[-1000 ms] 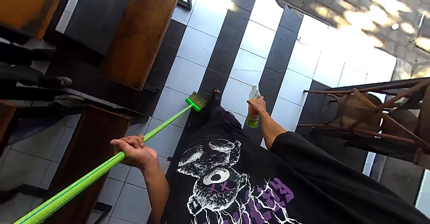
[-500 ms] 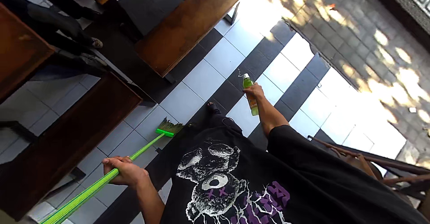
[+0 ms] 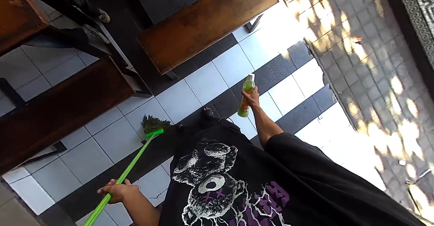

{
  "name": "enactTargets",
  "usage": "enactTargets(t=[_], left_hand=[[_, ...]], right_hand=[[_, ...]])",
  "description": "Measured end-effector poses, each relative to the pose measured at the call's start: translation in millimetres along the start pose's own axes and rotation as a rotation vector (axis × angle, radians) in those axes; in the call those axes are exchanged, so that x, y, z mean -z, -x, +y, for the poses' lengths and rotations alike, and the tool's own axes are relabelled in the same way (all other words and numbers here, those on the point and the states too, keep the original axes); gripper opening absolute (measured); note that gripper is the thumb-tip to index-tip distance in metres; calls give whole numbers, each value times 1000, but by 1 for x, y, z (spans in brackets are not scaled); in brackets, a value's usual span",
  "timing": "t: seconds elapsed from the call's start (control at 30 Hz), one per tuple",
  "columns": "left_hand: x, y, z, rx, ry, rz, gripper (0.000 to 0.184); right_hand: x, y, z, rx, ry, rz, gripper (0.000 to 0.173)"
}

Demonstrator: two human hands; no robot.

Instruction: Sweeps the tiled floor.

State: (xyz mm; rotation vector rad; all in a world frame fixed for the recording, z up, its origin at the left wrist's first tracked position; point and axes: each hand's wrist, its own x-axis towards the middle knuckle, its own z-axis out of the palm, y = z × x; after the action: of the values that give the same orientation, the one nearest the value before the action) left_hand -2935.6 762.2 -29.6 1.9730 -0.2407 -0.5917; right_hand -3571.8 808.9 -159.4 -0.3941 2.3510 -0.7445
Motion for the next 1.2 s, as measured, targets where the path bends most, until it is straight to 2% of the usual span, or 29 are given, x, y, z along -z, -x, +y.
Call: enactTargets(t=[0.1,0.17,0.27,0.47,0.57,0.73,0.93,1.07,1.2], left_hand=[[-6,24,-13,170,-27,21,52],[-11,36,-28,262,-24,5,59],[-18,53,-47,350,-1,6,60],[-26,73,-61,385,8,2,62],[-28,79,-59,386,30,22,60],[-23,83,-61,386,62,20,59],[-15,87,-65,352,73,47,58],[0,79,-56,279,132,94,57],[19,72,-33,242,192,126,54]], right_hand=[[-4,-1,31,-71,61,-74,95],[0,5,36,-129,141,-147,95],[-1,7,41,-196,341,-261,93],[-18,2,6,-204,683,-471,92],[-31,-11,-8,-165,715,-499,96],[-41,-28,-37,-129,585,-441,93],[-34,-49,-53,-51,161,-131,92],[17,-106,-57,-129,44,-24,94],[97,-151,-79,-173,108,40,74]])
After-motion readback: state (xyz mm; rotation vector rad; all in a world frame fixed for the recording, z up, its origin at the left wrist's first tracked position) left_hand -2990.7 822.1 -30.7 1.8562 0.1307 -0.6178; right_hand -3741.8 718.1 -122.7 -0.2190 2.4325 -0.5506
